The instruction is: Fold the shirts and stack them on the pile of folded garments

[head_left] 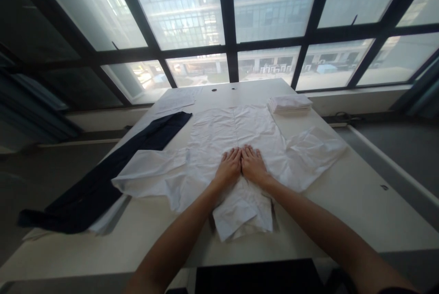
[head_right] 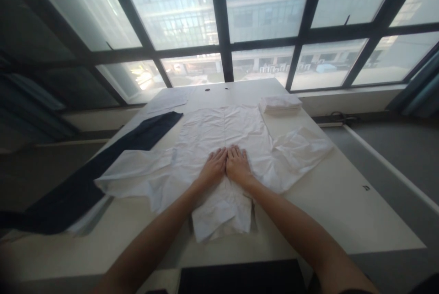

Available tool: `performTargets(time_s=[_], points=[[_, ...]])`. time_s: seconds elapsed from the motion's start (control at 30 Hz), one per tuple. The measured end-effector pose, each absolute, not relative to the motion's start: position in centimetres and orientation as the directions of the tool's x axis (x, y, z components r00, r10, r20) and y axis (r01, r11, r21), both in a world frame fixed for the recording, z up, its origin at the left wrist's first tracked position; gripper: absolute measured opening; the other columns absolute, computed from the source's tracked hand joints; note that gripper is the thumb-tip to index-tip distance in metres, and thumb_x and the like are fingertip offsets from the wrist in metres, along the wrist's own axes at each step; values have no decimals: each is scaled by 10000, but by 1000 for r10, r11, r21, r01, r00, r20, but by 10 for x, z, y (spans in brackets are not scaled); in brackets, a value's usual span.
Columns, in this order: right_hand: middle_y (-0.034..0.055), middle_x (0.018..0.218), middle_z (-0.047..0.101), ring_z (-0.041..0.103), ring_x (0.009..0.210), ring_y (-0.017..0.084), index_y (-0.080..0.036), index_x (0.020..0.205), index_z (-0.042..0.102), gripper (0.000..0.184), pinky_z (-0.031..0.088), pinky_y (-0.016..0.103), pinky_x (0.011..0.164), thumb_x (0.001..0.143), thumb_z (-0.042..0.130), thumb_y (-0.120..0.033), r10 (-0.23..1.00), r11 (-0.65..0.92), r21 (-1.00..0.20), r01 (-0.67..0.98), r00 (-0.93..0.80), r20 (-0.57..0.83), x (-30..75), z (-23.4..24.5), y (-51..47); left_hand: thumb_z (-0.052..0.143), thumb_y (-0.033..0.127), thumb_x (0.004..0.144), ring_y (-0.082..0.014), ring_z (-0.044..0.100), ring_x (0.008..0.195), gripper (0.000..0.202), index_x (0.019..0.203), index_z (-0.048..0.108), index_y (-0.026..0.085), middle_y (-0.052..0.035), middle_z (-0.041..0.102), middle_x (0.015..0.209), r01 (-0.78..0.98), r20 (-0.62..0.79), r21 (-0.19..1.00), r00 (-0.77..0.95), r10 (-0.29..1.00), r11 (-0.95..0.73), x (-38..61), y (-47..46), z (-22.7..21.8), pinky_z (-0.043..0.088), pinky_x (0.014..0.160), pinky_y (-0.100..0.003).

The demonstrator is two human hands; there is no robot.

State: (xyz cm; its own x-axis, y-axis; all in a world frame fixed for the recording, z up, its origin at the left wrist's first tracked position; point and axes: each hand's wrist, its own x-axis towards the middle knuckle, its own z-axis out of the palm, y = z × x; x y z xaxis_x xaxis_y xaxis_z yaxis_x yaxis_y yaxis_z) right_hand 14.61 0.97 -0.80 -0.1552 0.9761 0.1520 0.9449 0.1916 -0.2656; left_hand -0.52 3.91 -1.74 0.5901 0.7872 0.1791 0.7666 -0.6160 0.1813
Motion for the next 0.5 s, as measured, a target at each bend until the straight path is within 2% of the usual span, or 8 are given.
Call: performTargets(time_s=[0.23,0.5], points=[[191,1676,336,256,1571,322,-68,1587,407,572,185,551,1257,1047,298,-222,969,219,-287,933,-172,179,150,-11,14,287,205,1046,-311,237,1587,589,1628,326,124,-154,334,1685,791,177,174,561,809,-587,1,38,-20,205,1270,-547],[190,1682,323,257,1572,321,-51,1586,403,570,188,532,1261,1063,270,-235,972,209,-263,942,-170,165,171,-10,19,302,213,1048,-341,255,1578,588,1629,330,125,-161,337,1682,781,192,169,572,798,-601,21,44,-24,208,1268,-565]])
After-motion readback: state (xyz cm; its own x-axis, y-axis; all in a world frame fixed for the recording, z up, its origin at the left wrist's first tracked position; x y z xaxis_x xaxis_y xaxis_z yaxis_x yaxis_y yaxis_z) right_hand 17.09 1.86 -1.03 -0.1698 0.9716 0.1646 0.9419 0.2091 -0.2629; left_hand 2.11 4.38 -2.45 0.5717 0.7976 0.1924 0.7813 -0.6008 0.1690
